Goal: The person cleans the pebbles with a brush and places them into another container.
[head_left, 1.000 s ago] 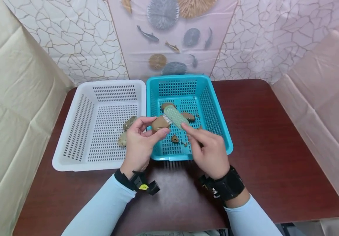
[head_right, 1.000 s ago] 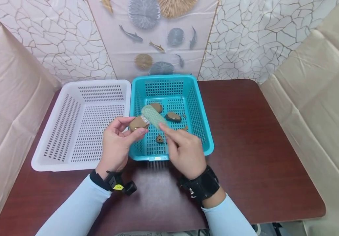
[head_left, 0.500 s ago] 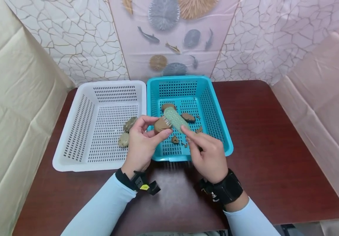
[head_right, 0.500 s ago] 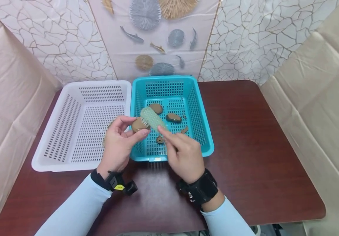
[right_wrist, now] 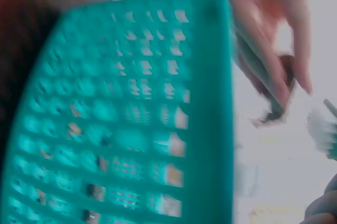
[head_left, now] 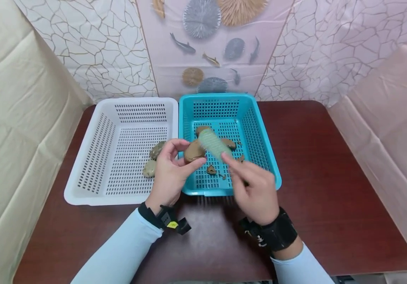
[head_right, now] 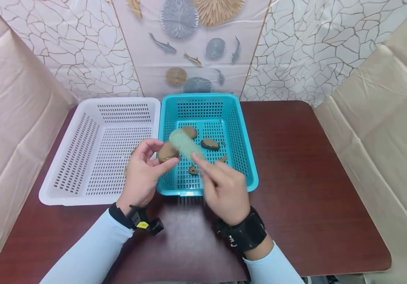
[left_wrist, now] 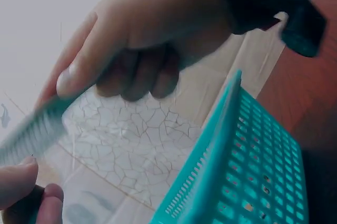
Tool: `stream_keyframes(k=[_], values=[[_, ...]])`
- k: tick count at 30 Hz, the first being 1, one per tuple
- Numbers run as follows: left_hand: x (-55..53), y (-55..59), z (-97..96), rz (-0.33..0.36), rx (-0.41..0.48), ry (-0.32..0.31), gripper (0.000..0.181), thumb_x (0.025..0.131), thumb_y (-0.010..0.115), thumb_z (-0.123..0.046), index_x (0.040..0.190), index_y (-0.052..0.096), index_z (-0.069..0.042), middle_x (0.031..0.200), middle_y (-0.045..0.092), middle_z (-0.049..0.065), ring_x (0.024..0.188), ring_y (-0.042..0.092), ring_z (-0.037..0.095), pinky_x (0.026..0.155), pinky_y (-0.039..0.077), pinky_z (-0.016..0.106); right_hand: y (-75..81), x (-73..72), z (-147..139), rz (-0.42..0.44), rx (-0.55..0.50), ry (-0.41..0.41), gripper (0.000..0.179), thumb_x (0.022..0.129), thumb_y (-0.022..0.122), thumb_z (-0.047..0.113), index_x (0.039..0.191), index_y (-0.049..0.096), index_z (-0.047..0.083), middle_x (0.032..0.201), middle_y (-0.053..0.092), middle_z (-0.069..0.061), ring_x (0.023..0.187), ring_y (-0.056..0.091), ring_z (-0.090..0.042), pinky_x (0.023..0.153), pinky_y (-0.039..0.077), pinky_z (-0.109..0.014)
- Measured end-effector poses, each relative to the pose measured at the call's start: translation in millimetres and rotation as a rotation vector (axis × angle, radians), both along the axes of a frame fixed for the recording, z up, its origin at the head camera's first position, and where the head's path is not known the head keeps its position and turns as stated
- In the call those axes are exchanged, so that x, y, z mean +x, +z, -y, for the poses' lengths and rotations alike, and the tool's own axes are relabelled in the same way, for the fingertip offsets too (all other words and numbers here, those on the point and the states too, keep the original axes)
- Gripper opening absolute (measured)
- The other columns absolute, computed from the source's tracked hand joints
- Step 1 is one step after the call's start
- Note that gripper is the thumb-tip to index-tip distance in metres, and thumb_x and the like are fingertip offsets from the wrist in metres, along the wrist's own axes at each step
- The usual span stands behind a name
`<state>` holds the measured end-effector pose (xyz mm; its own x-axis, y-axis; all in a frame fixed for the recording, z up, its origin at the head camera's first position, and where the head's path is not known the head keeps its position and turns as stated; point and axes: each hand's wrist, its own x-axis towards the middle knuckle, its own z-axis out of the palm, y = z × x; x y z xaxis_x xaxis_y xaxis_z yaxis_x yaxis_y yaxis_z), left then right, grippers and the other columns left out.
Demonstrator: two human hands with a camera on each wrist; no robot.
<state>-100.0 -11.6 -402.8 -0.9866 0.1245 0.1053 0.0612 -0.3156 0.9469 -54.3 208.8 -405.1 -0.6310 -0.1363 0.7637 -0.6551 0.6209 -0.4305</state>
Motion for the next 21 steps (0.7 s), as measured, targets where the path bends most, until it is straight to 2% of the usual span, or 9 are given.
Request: stream_keyframes(k=[3, 7, 10, 13, 14, 16, 18, 20, 21], values=[[0.4, 3.2, 0.3, 0.015, 0.017, -0.021, 0.046, 0.093, 0.083, 0.009, 0.135, 0.066, 0.001, 0.131, 0.063, 0.018, 0.092, 0.079, 0.024, 0.089, 0.066, 0.041, -5.0, -1.8, 2.6, 0.063, 0.013, 0.012, 0.036, 0.104, 0.071, 0.002, 0.139, 0.076, 0.008, 0.064, 0.05, 0.005, 0.054, 0.036, -0.007, 0.049, 0.034, -0.026], [2.9, 6.2, 0.0, 0.048, 0.135, -0.07, 0.046, 0.098, 0.073, 0.015, 0.142, 0.062, 0.007, 0.13, 0.061, 0.021, 0.097, 0.082, 0.026, 0.091, 0.065, 0.044, -6.1, -10.4, -6.3, 0.15, 0.067, -0.129, 0.037, 0.103, 0.074, 0.002, 0.139, 0.076, 0.009, 0.06, 0.051, 0.003, 0.052, 0.031, -0.005, 0.046, 0.028, -0.028], [3.8, 8.9, -0.1, 0.012, 0.157, -0.082, 0.048, 0.101, 0.068, 0.015, 0.148, 0.058, 0.008, 0.133, 0.061, 0.025, 0.099, 0.082, 0.027, 0.091, 0.065, 0.046, -1.3, -10.2, -12.5, 0.16, 0.098, -0.203, 0.038, 0.103, 0.075, 0.002, 0.141, 0.076, 0.011, 0.072, 0.071, -0.005, 0.051, 0.031, -0.005, 0.045, 0.025, -0.029], [3.3, 9.2, -0.1, -0.001, 0.131, -0.079, 0.043, 0.106, 0.066, 0.009, 0.149, 0.059, 0.007, 0.136, 0.066, 0.026, 0.1, 0.082, 0.027, 0.091, 0.064, 0.046, 2.9, -1.3, -9.6, 0.116, 0.03, -0.158, 0.04, 0.104, 0.074, 0.002, 0.142, 0.075, 0.012, 0.097, 0.082, -0.009, 0.055, 0.038, -0.006, 0.048, 0.031, -0.027], [2.9, 8.6, -0.6, 0.008, 0.119, -0.084, 0.041, 0.108, 0.065, 0.006, 0.148, 0.061, 0.007, 0.136, 0.067, 0.026, 0.101, 0.082, 0.025, 0.092, 0.064, 0.045, 3.8, 2.7, -6.3, 0.093, 0.003, -0.12, 0.04, 0.103, 0.073, 0.002, 0.142, 0.075, 0.012, 0.097, 0.082, -0.008, 0.055, 0.04, -0.007, 0.048, 0.033, -0.027], [2.8, 8.0, -2.1, 0.043, 0.105, -0.088, 0.036, 0.111, 0.063, 0.0, 0.146, 0.063, 0.007, 0.136, 0.07, 0.025, 0.103, 0.081, 0.024, 0.093, 0.064, 0.043, 2.7, 7.3, 0.5, 0.061, -0.017, -0.05, 0.041, 0.101, 0.074, 0.0, 0.141, 0.076, 0.009, 0.085, 0.076, -0.003, 0.056, 0.041, -0.008, 0.05, 0.036, -0.025], [3.0, 7.4, -3.4, 0.067, 0.099, -0.089, 0.034, 0.113, 0.061, -0.004, 0.144, 0.064, 0.008, 0.136, 0.072, 0.025, 0.106, 0.081, 0.023, 0.095, 0.063, 0.042, 0.5, 7.0, 4.4, 0.051, 0.001, -0.028, 0.04, 0.099, 0.074, -0.002, 0.139, 0.076, 0.007, 0.068, 0.059, 0.003, 0.056, 0.04, -0.007, 0.05, 0.036, -0.025], [3.7, 9.0, -3.8, 0.07, 0.105, -0.088, 0.033, 0.114, 0.059, -0.005, 0.144, 0.064, 0.009, 0.135, 0.072, 0.025, 0.108, 0.08, 0.025, 0.096, 0.063, 0.041, -1.1, 1.6, 3.2, 0.068, 0.046, -0.077, 0.04, 0.098, 0.076, -0.002, 0.137, 0.077, 0.006, 0.06, 0.045, 0.005, 0.054, 0.034, -0.006, 0.048, 0.031, -0.025], [3.9, 10.8, -3.6, 0.058, 0.105, -0.087, 0.033, 0.115, 0.058, -0.005, 0.144, 0.064, 0.009, 0.135, 0.072, 0.025, 0.109, 0.08, 0.025, 0.096, 0.063, 0.041, -1.4, -2.0, 0.7, 0.078, 0.069, -0.114, 0.04, 0.098, 0.077, -0.002, 0.137, 0.077, 0.007, 0.059, 0.045, 0.004, 0.053, 0.033, -0.005, 0.047, 0.03, -0.026]])
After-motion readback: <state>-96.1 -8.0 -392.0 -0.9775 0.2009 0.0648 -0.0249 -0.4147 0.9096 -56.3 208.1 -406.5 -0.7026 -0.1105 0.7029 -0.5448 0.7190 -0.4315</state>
